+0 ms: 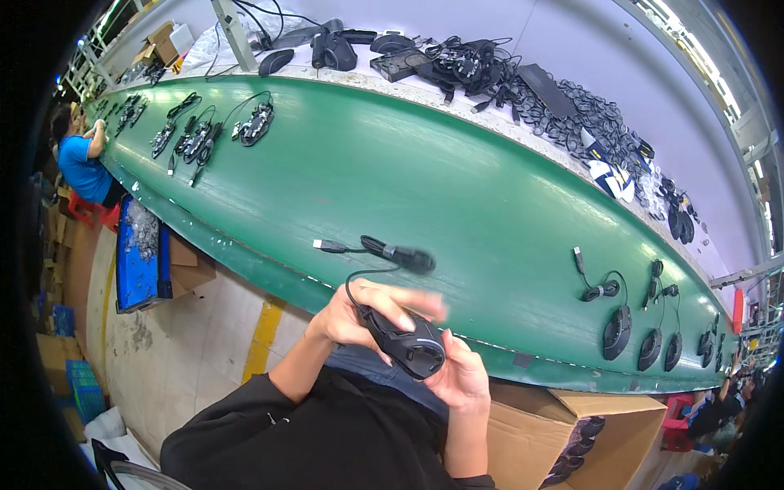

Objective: The person assembles computer mice by taking top covers from a box, attaching them onto the mouse bases by hand, and placing the assembled mice onto the conveyor belt.

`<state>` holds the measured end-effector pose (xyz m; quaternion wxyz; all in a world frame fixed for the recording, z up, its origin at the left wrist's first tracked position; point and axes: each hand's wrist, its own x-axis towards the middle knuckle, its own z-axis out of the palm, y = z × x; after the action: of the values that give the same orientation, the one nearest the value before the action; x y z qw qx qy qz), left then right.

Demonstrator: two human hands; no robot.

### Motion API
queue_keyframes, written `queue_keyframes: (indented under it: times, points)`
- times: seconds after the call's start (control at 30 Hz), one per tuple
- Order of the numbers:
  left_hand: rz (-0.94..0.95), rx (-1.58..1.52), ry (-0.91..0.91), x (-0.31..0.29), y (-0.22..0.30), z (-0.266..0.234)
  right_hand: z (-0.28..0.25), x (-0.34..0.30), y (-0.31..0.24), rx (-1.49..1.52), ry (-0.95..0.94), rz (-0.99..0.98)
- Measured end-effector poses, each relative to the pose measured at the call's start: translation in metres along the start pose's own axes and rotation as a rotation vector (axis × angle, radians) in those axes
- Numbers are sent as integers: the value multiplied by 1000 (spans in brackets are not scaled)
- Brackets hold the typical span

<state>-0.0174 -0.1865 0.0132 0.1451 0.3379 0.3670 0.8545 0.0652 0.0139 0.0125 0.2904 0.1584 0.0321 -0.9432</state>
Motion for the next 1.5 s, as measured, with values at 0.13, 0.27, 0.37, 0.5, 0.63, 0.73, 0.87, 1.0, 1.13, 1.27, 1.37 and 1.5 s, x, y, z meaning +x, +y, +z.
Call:
queue_keyframes:
  times: [0.13,0.27,0.37,0.5,0.63,0.73,0.87,1.0,1.13,1.27,1.37,1.5]
  points:
    - [49,65,220,-1,-12,1,10,12,15,-1171,244,-673]
    - [4,42,403,-9,-23,3,35,19,29,-1653,175,-1101]
    - [40,14,464,-10,-22,8,31,23,29,-1779,267,-1229]
    - [43,40,545,-21,-14,-4,37,35,29,-1727,227,-1100]
    - [23,41,480,-13,-23,6,38,21,23,-1707,247,-1124]
    - [20,25,506,-10,-20,13,45,23,31,-1714,330,-1209]
    - [-18,-185,636,-11,-25,5,42,27,35,-1544,356,-1146]
    - [16,-226,672,-9,-26,11,33,25,39,-1576,395,-1220]
    - [-40,-198,669,-5,-28,9,34,25,34,-1709,486,-1173]
    - [-254,-60,573,3,-9,15,34,27,11,-1971,358,-1503]
    - [-369,-153,543,-1,3,9,38,10,2,-2020,113,-1320]
    - [-244,-188,433,4,1,11,47,9,25,-969,184,-1002]
